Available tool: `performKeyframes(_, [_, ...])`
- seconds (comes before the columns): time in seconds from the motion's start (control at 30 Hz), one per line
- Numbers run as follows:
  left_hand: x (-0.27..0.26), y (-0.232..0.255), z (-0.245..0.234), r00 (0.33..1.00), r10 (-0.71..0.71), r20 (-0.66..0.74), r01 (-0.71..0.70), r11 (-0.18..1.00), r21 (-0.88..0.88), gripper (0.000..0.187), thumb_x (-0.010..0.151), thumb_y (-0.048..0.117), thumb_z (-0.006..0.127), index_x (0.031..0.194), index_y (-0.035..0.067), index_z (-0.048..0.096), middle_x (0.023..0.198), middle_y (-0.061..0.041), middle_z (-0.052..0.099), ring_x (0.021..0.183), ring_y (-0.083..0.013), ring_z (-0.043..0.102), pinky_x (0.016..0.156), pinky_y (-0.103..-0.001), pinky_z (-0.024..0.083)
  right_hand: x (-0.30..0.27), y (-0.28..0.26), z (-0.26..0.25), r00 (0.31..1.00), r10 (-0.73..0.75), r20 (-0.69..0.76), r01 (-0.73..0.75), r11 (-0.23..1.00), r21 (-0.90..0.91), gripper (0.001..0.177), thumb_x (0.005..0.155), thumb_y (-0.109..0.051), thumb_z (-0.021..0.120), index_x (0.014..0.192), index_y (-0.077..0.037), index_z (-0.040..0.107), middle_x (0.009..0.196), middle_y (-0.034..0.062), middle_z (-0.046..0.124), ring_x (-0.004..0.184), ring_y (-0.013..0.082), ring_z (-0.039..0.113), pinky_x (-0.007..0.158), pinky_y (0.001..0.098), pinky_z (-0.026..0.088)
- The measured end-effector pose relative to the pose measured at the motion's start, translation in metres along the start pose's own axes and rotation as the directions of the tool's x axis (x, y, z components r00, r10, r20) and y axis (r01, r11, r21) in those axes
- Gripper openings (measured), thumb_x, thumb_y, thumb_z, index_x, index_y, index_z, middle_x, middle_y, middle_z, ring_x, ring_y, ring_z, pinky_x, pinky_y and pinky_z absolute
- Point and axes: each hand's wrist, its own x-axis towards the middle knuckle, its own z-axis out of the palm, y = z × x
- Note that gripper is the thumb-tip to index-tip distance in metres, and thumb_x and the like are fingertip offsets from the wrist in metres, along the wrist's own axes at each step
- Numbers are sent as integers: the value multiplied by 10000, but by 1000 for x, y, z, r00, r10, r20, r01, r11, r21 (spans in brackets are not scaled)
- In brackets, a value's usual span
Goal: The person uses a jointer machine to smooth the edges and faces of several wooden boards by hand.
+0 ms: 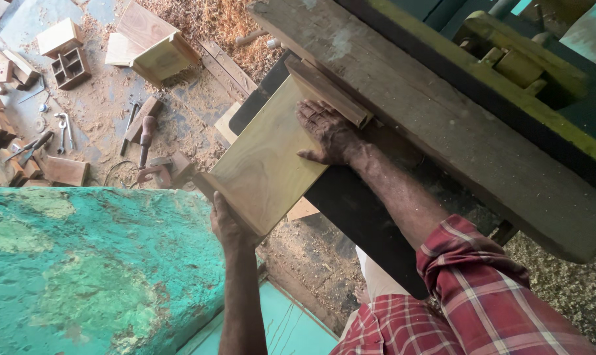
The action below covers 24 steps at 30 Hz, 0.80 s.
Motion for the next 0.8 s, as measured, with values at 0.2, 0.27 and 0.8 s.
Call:
performKeyframes(0.2, [6, -2, -3, 998, 37, 44, -37, 999, 13, 643, 996, 432, 594, 1455, 13, 429, 1289, -164, 602, 1112, -266, 661, 896, -398, 596, 2, 0, -1, 1000, 5, -2, -5, 1000, 16, 946, 942, -647, 593, 1541, 59, 401, 1635, 249, 351, 1552, 366, 269, 1284, 476, 158])
performKeyframes(0.27, [5, -1, -2, 995, 43, 88, -40, 999, -35, 632, 1001, 422, 594, 1444, 1, 436, 1279, -168, 604, 1091, -268, 669, 889, -404, 599, 2, -1, 0, 1000, 10, -2, -9, 1000, 26, 954, 928, -643, 602, 1541, 58, 397, 1628, 251, 355, 1546, 368, 272, 1279, 479, 160])
performKeyframes(0.8, [1, 9, 6, 995, 29, 96, -22, 997, -76, 633, 1011, 411, 595, 1457, 4, 407, 1275, -175, 594, 1088, -293, 666, 874, -429, 614, 7, -2, -4, 1000, -3, -31, 3, 1000, 24, 941, 932, -635, 615, 1541, 51, 407, 1616, 249, 387, 1530, 377, 314, 1272, 495, 185])
